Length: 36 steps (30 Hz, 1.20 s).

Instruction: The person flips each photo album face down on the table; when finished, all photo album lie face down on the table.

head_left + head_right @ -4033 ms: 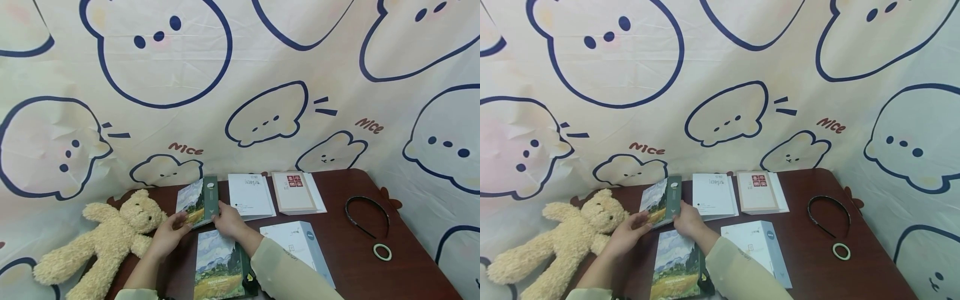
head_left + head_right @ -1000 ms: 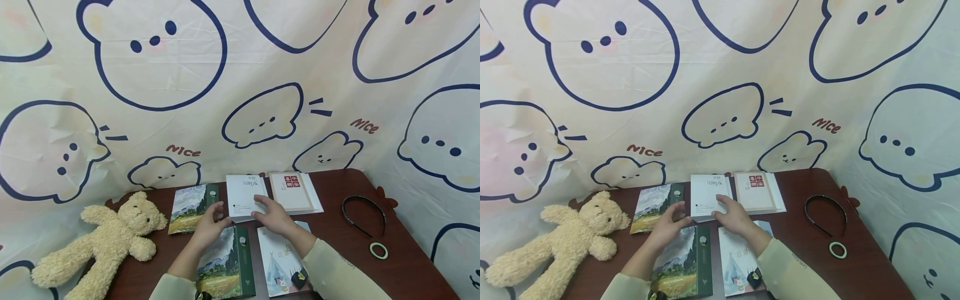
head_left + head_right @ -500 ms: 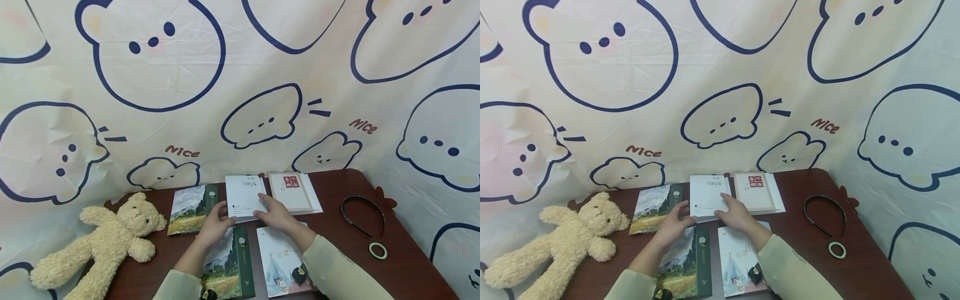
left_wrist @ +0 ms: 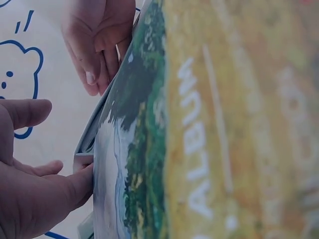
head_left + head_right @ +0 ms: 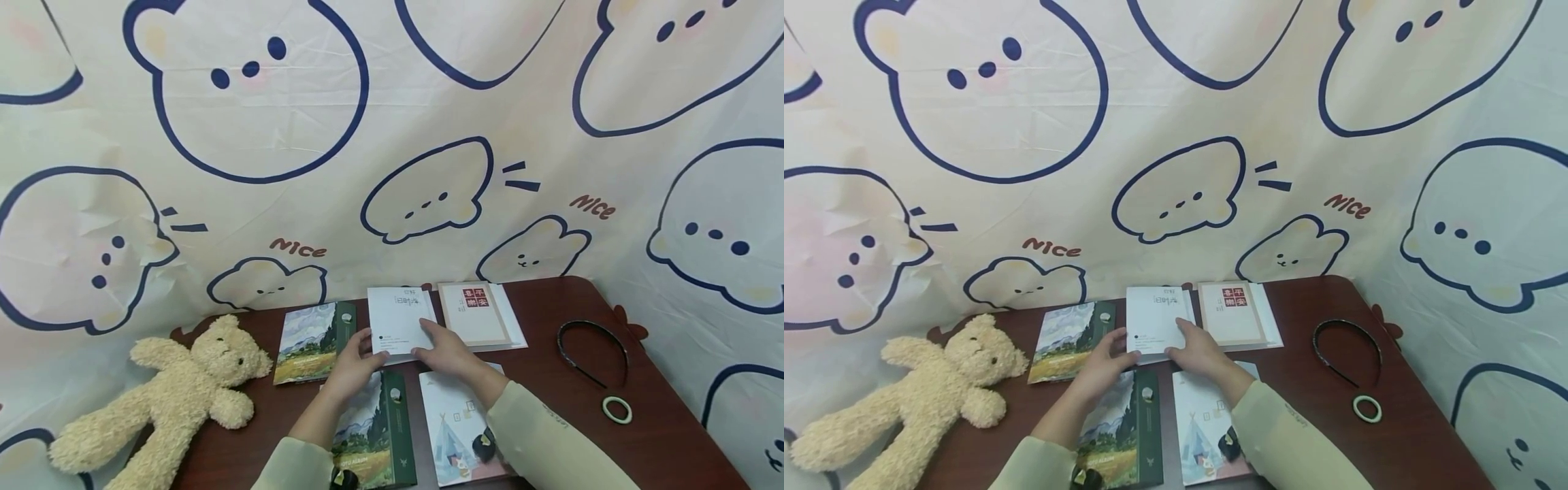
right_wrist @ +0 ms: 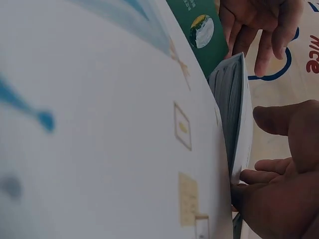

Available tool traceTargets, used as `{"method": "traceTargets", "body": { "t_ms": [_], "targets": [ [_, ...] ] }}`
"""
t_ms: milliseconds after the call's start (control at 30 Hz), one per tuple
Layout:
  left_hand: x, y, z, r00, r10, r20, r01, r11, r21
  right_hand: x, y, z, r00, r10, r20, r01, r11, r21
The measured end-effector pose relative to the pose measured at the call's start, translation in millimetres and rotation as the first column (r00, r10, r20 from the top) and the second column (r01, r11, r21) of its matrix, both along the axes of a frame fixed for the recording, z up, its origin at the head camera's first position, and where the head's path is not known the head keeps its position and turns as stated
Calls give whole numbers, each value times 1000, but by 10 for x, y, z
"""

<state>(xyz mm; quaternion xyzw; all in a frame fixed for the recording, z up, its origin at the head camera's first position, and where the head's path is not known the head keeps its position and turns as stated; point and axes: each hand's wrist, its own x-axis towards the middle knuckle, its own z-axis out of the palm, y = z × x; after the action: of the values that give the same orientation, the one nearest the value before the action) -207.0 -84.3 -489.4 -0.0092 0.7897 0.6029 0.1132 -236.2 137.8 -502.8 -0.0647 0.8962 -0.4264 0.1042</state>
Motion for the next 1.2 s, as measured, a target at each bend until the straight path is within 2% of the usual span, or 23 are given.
{"method": "traceTargets", "body": {
  "t_ms": [267,533,833,1067,1200],
  "targets": [
    [-30,-29,-23,1000,9,11,-9,1000,-10,-2,-55,27,999,40,-11,-39,998,44],
    [-60,-98,-62,999,25,36,-27,999,43,-28,-100,18,999,37,-5,-37,998,53],
    [-48,-191,-25,997,68,31,-67,997,-43,-54,-161,0,999,43,-1,-43,998,34],
    [-49,-230,45,995,94,26,-95,995,32,-40,-205,41,999,36,-13,-36,999,20],
    [-32,-266,51,993,116,7,-116,992,42,-43,-245,32,1000,23,-11,-23,1000,-1]
  ]
}}
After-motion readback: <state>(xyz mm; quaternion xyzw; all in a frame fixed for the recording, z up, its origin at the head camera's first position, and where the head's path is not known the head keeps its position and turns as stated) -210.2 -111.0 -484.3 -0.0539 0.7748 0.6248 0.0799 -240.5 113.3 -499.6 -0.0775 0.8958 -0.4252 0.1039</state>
